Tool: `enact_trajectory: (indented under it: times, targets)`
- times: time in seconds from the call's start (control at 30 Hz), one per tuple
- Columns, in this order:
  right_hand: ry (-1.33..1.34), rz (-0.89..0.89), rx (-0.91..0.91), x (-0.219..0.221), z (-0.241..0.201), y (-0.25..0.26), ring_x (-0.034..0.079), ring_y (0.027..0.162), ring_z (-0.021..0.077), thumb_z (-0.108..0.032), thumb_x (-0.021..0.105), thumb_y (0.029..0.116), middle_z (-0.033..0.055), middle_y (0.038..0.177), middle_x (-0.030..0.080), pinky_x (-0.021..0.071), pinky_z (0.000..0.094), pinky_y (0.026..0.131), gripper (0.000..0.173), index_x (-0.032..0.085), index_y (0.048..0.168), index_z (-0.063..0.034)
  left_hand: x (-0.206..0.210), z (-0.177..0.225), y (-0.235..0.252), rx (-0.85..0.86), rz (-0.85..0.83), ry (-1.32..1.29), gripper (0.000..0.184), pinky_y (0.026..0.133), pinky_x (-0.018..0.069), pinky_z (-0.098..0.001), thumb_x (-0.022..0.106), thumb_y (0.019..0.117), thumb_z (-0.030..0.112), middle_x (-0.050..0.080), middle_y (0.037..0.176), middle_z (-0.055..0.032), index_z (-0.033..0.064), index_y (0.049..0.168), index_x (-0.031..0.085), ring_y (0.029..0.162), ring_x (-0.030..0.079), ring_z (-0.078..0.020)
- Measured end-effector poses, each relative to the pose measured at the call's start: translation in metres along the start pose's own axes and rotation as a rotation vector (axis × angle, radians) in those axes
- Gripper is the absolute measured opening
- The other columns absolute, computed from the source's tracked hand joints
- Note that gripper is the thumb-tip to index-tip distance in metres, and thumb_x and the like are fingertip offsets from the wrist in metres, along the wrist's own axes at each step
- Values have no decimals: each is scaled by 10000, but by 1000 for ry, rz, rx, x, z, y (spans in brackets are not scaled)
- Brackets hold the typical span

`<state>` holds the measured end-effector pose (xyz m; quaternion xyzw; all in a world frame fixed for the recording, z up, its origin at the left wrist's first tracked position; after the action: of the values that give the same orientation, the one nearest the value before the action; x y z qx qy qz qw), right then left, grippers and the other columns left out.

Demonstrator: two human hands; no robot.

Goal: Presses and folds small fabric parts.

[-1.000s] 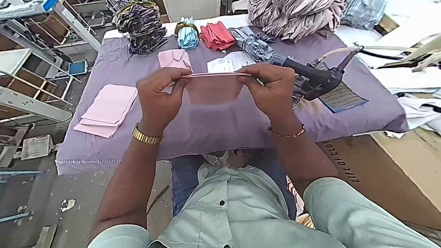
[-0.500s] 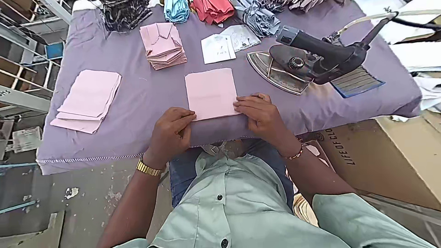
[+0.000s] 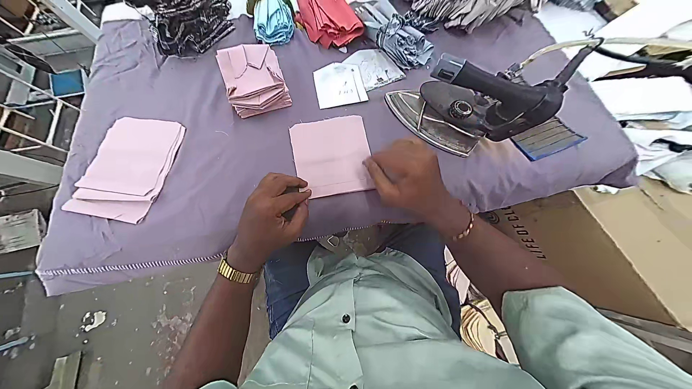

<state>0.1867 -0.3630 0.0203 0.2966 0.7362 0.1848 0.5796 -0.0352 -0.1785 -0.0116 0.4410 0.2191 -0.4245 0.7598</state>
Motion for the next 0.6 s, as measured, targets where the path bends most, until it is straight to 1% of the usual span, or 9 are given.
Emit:
enact_trajectory:
  times: [0.03, 0.07, 0.13, 0.17, 0.23, 0.3, 0.4, 0.5, 0.6]
  targets:
    - [-19, -4, 14, -2, 9, 21, 720, 826, 205, -217, 592, 1019, 65, 850, 742, 586, 443, 773, 258, 765, 908, -62, 0, -1, 0, -3, 3, -4, 152, 1008, 536, -365, 692, 942, 191, 714, 1202, -21, 146, 1010, 821, 1194, 618, -164]
    - [-66, -25, 42, 0, 19, 45, 729, 832, 225, -230, 589, 1023, 87, 876, 746, 601, 438, 743, 261, 769, 956, -53, 1, -2, -1, -5, 6, -3, 153, 1017, 528, -367, 692, 943, 199, 714, 1210, -11, 159, 1014, 822, 1205, 612, -162]
    - [-184, -201, 192, 11, 42, 91, 716, 917, 332, -308, 576, 1010, 161, 958, 731, 572, 537, 792, 331, 752, 1028, -30, 1, -3, -2, -13, 7, 6, 162, 1016, 522, -363, 686, 951, 223, 709, 1227, 11, 192, 1029, 825, 1218, 598, -154]
    - [-223, -317, 290, 19, 51, 113, 697, 976, 395, -363, 591, 1001, 210, 991, 715, 548, 601, 829, 384, 727, 1015, -4, 1, -4, -2, -18, 3, 13, 172, 1011, 520, -360, 679, 957, 242, 702, 1239, 22, 211, 1042, 825, 1224, 590, -149]
    - [-267, -480, 431, 34, 62, 148, 673, 975, 453, -461, 657, 959, 260, 977, 678, 529, 662, 789, 493, 677, 946, 32, 2, -5, -2, -30, -2, 25, 180, 1006, 517, -355, 677, 970, 288, 689, 1261, 38, 246, 1067, 822, 1228, 580, -136]
    - [-317, -538, 478, 54, 67, 164, 670, 953, 471, -561, 721, 877, 275, 962, 669, 517, 681, 722, 599, 656, 892, 34, 3, -5, -2, -40, -2, 40, 182, 988, 516, -341, 677, 977, 324, 686, 1257, 49, 277, 1079, 820, 1206, 584, -122]
    - [-377, -563, 514, 70, 69, 178, 660, 1024, 486, -641, 782, 776, 289, 1056, 675, 506, 707, 739, 707, 677, 974, 30, 3, -6, -1, -49, -4, 71, 195, 948, 523, -316, 659, 986, 360, 680, 1244, 69, 323, 1104, 810, 1161, 589, -96]
    - [-349, -545, 621, 72, 75, 184, 658, 1053, 470, -568, 874, 700, 273, 1109, 675, 514, 697, 760, 709, 675, 1062, 9, 3, -6, -2, -54, -6, 87, 208, 944, 520, -319, 643, 990, 374, 676, 1245, 73, 338, 1114, 806, 1149, 587, -93]
    - [-279, -430, 719, 70, 86, 179, 664, 1022, 463, -320, 910, 678, 276, 1082, 672, 533, 686, 761, 544, 679, 1031, 24, 4, -6, -2, -47, -7, 98, 216, 939, 514, -318, 632, 993, 383, 676, 1236, 68, 342, 1117, 805, 1124, 588, -94]
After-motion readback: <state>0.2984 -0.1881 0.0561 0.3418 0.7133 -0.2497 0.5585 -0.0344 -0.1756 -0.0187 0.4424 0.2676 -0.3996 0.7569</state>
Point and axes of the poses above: each hand's wrist, its own y-axis towards the middle knuckle, its own x-axis out of the palm, z = x × y, the point moved 2 cm from there along y, towards the middle knuckle
